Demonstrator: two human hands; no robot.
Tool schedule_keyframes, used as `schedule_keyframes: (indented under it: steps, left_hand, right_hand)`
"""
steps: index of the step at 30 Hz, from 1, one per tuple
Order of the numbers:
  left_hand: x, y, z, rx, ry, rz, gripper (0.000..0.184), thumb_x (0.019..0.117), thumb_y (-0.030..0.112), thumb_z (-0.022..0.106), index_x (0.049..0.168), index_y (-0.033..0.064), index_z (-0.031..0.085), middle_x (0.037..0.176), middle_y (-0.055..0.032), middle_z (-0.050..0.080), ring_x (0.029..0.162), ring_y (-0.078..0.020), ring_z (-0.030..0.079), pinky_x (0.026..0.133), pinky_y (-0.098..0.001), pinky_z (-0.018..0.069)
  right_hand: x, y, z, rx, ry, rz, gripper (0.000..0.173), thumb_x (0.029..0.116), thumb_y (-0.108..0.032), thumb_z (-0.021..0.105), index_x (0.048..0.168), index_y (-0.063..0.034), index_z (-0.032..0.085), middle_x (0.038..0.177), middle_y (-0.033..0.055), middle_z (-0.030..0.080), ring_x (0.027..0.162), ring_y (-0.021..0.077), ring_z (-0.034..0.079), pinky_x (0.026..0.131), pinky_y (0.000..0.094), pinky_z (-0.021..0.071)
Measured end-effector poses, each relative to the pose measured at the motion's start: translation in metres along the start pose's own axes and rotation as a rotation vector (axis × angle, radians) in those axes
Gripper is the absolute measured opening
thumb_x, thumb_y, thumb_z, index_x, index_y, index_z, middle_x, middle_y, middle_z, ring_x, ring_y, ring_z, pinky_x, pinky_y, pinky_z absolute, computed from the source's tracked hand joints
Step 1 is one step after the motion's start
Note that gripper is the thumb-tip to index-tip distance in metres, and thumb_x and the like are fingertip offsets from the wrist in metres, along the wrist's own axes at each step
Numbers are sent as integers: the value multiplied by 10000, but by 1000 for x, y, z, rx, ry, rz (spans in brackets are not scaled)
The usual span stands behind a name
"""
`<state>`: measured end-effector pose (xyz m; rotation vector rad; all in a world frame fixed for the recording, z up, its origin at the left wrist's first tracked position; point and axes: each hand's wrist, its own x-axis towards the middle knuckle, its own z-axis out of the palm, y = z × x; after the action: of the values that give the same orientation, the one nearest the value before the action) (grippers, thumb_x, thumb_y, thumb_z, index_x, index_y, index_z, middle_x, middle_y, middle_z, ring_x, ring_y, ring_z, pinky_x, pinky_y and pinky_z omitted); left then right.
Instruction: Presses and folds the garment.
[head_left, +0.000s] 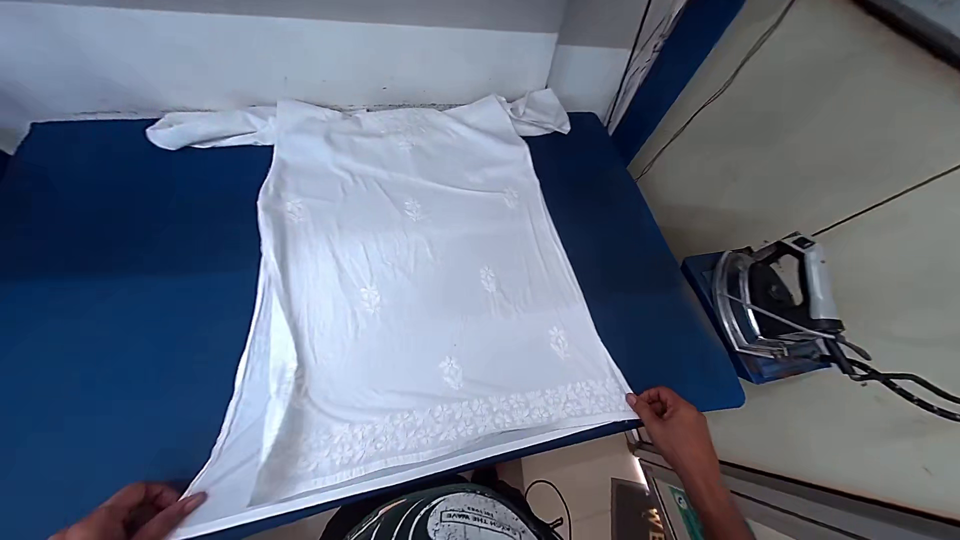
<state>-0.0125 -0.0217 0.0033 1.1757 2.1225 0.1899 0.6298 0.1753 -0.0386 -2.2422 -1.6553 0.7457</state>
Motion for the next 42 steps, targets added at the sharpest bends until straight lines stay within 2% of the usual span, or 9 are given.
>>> schedule_keyframes:
  steps: [6, 9, 13, 17, 20, 23, 28, 36, 42]
  left_hand:
    - [-9, 49, 41, 237, 461, 661, 310, 1007, 324, 626, 1059, 25, 695, 1032, -203, 704, 983, -347, 698, 841, -492, 584]
    - [1, 90, 69, 245, 317, 865, 290, 1026, 356, 575, 1223, 184, 702, 1241, -89, 695, 1155, -273, 669, 943, -478, 567]
    - [27, 62, 75, 465, 75, 931, 549, 1039, 548, 459, 1530, 302, 469, 1606, -41, 436, 1335, -285, 554, 1002, -511, 510]
    - [40, 42, 50, 482, 94, 984, 292, 1045, 357, 525, 1213, 211, 715, 1208, -52, 697, 991, -239, 720, 782, -437, 615]
    - [43, 32, 35, 544, 127, 1040, 303, 1042, 378, 499, 1007, 178, 723, 964, -6, 709, 859, -177, 719, 704, -359, 613]
    - [37, 17, 33, 544, 123, 1058, 640, 1004, 692, 373, 1167, 178, 717, 1066, -34, 722, 949, -211, 709, 779, -394, 594]
    - [32, -5, 27, 343, 173, 923, 295, 1004, 314, 527, 1003, 148, 771, 999, -26, 739, 934, -188, 735, 802, -375, 624]
    - [14, -4, 4, 249, 283, 852, 357, 959, 462, 579, 880, 171, 770, 877, 39, 713, 795, -101, 705, 674, -303, 603]
    - [11, -3, -2, 492, 277, 955, 333, 982, 374, 528, 859, 165, 757, 891, -10, 705, 840, -208, 715, 696, -391, 609]
  right_hand:
    - [-16, -22, 5, -84, 224, -447, 294, 962, -296, 641, 1017, -18, 721, 939, 163, 671, 804, 302, 668, 690, 487, 572]
    - [-18, -37, 21, -58, 11, -778, 344, 1008, -363, 551, 985, -94, 764, 962, 92, 726, 874, 252, 705, 762, 439, 600]
    - [0, -26, 30, -118, -180, -968, 347, 980, -475, 578, 1038, -200, 781, 1037, 47, 738, 990, 290, 687, 844, 521, 551]
    - [2, -20, 25, -172, -245, -909, 342, 910, -464, 656, 1127, -224, 768, 1084, 46, 721, 1007, 290, 681, 852, 519, 562]
    - [6, -20, 23, -175, -298, -887, 308, 918, -429, 677, 1146, -240, 764, 1093, 31, 714, 1017, 269, 673, 866, 505, 559]
    - [8, -19, 23, -151, -308, -882, 281, 940, -425, 666, 1134, -251, 769, 1092, 8, 719, 1026, 234, 676, 881, 481, 561]
    - [7, -19, 27, -111, -251, -894, 270, 997, -408, 587, 1087, -260, 794, 1046, -26, 727, 986, 184, 673, 857, 420, 556]
    - [12, -16, 27, 71, -337, -809, 285, 1031, -337, 541, 1042, -201, 792, 1065, -22, 733, 1034, 146, 655, 935, 393, 516]
    - [12, -12, 29, 29, -345, -855, 263, 1009, -406, 577, 1057, -270, 797, 1065, -41, 705, 1026, 144, 627, 912, 390, 506]
